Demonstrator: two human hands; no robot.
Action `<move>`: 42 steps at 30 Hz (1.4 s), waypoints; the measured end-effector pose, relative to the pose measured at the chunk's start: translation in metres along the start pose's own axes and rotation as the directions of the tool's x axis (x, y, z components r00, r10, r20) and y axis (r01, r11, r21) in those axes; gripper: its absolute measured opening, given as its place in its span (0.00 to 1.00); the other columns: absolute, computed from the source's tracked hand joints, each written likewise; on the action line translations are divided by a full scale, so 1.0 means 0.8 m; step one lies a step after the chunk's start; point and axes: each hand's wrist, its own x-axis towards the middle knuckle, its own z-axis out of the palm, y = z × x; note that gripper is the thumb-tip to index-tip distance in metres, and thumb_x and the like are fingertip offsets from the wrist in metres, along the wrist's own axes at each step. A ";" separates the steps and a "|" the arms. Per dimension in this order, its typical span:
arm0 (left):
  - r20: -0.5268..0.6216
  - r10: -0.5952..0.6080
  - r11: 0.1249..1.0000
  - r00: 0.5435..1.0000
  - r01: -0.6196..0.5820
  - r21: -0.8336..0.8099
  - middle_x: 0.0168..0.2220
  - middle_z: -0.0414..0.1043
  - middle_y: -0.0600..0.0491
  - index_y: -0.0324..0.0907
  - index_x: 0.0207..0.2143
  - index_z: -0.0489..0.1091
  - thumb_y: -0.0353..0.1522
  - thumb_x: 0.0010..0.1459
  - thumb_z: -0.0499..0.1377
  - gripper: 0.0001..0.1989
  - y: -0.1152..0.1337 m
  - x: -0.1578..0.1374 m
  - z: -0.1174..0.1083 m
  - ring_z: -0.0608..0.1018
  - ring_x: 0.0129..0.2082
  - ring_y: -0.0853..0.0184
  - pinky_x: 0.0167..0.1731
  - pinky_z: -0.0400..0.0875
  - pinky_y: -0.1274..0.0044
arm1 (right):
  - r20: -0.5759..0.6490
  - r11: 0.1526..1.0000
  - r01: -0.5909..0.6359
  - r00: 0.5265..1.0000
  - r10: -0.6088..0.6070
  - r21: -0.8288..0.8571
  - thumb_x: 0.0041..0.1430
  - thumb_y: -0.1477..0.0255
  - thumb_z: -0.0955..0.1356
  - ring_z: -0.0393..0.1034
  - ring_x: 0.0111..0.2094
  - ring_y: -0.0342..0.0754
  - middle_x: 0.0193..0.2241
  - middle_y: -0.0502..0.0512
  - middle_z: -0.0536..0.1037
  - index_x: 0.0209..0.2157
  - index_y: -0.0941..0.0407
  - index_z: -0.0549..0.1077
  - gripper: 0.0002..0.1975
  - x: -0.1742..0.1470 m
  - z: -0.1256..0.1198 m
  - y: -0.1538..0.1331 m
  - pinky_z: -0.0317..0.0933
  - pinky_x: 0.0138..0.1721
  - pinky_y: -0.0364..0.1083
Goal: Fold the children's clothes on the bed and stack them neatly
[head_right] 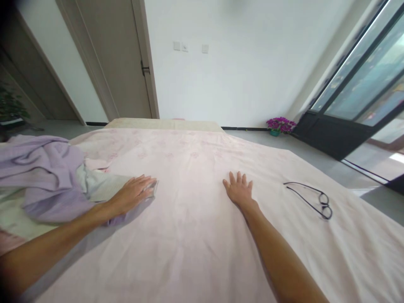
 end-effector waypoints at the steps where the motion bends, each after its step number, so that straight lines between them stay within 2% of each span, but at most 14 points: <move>1: 0.004 -0.011 1.000 1.000 0.011 0.029 0.65 0.59 0.51 0.50 0.64 0.60 0.47 0.67 0.43 0.27 0.002 -0.018 0.002 0.57 0.67 0.54 0.64 0.50 0.58 | 0.000 1.000 0.007 1.000 -0.007 0.010 0.67 0.49 0.49 0.33 0.69 0.67 0.70 0.64 0.42 0.70 0.51 0.46 0.36 0.000 -0.001 -0.001 0.33 0.63 0.71; 4: -0.012 -0.030 0.994 0.999 0.031 0.105 0.67 0.55 0.48 0.48 0.66 0.57 0.46 0.66 0.45 0.28 -0.006 -0.052 0.008 0.56 0.67 0.53 0.63 0.48 0.56 | 0.007 0.999 0.021 1.000 -0.021 0.027 0.67 0.49 0.49 0.32 0.69 0.68 0.70 0.65 0.41 0.70 0.52 0.45 0.36 0.001 -0.004 -0.004 0.32 0.62 0.72; 9: -0.028 0.026 0.994 0.999 -0.023 0.102 0.67 0.57 0.47 0.45 0.65 0.59 0.44 0.67 0.44 0.28 -0.029 -0.070 0.008 0.58 0.66 0.57 0.64 0.51 0.63 | 0.044 0.997 0.067 0.997 -0.068 0.038 0.67 0.48 0.49 0.32 0.69 0.67 0.70 0.63 0.40 0.70 0.51 0.44 0.36 -0.005 -0.010 0.007 0.32 0.64 0.69; 13: -0.043 0.057 0.997 0.997 -0.055 0.053 0.66 0.58 0.50 0.47 0.64 0.61 0.45 0.66 0.44 0.28 -0.044 -0.104 -0.005 0.59 0.66 0.59 0.65 0.50 0.64 | 0.035 0.989 0.149 0.988 -0.149 0.012 0.68 0.51 0.49 0.34 0.70 0.62 0.71 0.58 0.41 0.70 0.51 0.45 0.34 -0.023 -0.008 0.048 0.34 0.66 0.64; 16: -0.066 0.067 0.998 0.996 -0.065 0.021 0.65 0.60 0.51 0.46 0.64 0.61 0.45 0.66 0.42 0.28 -0.060 -0.136 -0.015 0.62 0.65 0.60 0.65 0.51 0.66 | -0.006 0.991 0.137 0.991 -0.137 -0.003 0.69 0.52 0.49 0.37 0.70 0.59 0.70 0.57 0.44 0.69 0.52 0.47 0.34 -0.035 -0.004 0.085 0.36 0.66 0.62; 19: -0.112 0.053 0.999 0.992 -0.052 0.009 0.62 0.65 0.50 0.44 0.62 0.64 0.44 0.66 0.42 0.28 -0.074 -0.154 -0.021 0.66 0.62 0.61 0.63 0.55 0.68 | -0.035 0.993 0.122 0.992 -0.122 0.008 0.69 0.53 0.49 0.40 0.69 0.57 0.70 0.57 0.47 0.69 0.54 0.50 0.33 -0.037 -0.001 0.106 0.37 0.66 0.61; 24: -0.192 -0.019 0.999 0.981 0.028 0.044 0.56 0.72 0.50 0.43 0.55 0.70 0.42 0.66 0.42 0.25 -0.079 -0.156 -0.023 0.71 0.57 0.60 0.61 0.58 0.67 | -0.112 0.994 0.104 0.989 -0.099 0.044 0.70 0.58 0.51 0.47 0.67 0.56 0.68 0.58 0.55 0.66 0.56 0.58 0.29 -0.029 0.002 0.109 0.43 0.65 0.58; 29: -0.271 -0.102 0.995 0.957 0.103 -0.010 0.50 0.77 0.49 0.41 0.49 0.74 0.40 0.66 0.44 0.23 -0.077 -0.151 -0.025 0.75 0.52 0.61 0.57 0.64 0.70 | -0.172 0.993 0.100 0.981 -0.087 0.069 0.69 0.60 0.53 0.53 0.65 0.55 0.65 0.61 0.60 0.62 0.58 0.64 0.27 -0.027 0.000 0.108 0.47 0.64 0.55; 34: -0.312 -0.178 0.984 0.933 0.169 -0.057 0.48 0.77 0.50 0.43 0.45 0.75 0.38 0.64 0.46 0.20 -0.076 -0.150 -0.027 0.76 0.50 0.62 0.54 0.66 0.71 | -0.194 0.994 0.089 0.978 -0.075 0.068 0.68 0.61 0.56 0.58 0.63 0.55 0.63 0.62 0.63 0.61 0.58 0.65 0.26 -0.032 -0.007 0.104 0.51 0.62 0.53; 38: -0.365 -0.246 0.968 0.898 0.245 -0.048 0.45 0.78 0.50 0.43 0.43 0.75 0.36 0.63 0.46 0.18 -0.077 -0.149 -0.030 0.77 0.46 0.62 0.50 0.68 0.72 | -0.191 0.996 0.063 0.980 -0.051 0.056 0.67 0.61 0.56 0.58 0.63 0.56 0.63 0.62 0.64 0.61 0.58 0.65 0.26 -0.030 -0.007 0.104 0.51 0.62 0.53; 42: -0.411 -0.280 0.957 0.867 0.288 -0.044 0.43 0.78 0.49 0.42 0.41 0.75 0.34 0.63 0.46 0.18 -0.080 -0.150 -0.033 0.77 0.45 0.61 0.50 0.68 0.72 | -0.193 0.997 0.047 0.981 -0.036 0.056 0.66 0.60 0.56 0.59 0.62 0.57 0.63 0.61 0.64 0.60 0.57 0.66 0.27 -0.026 -0.004 0.106 0.52 0.61 0.54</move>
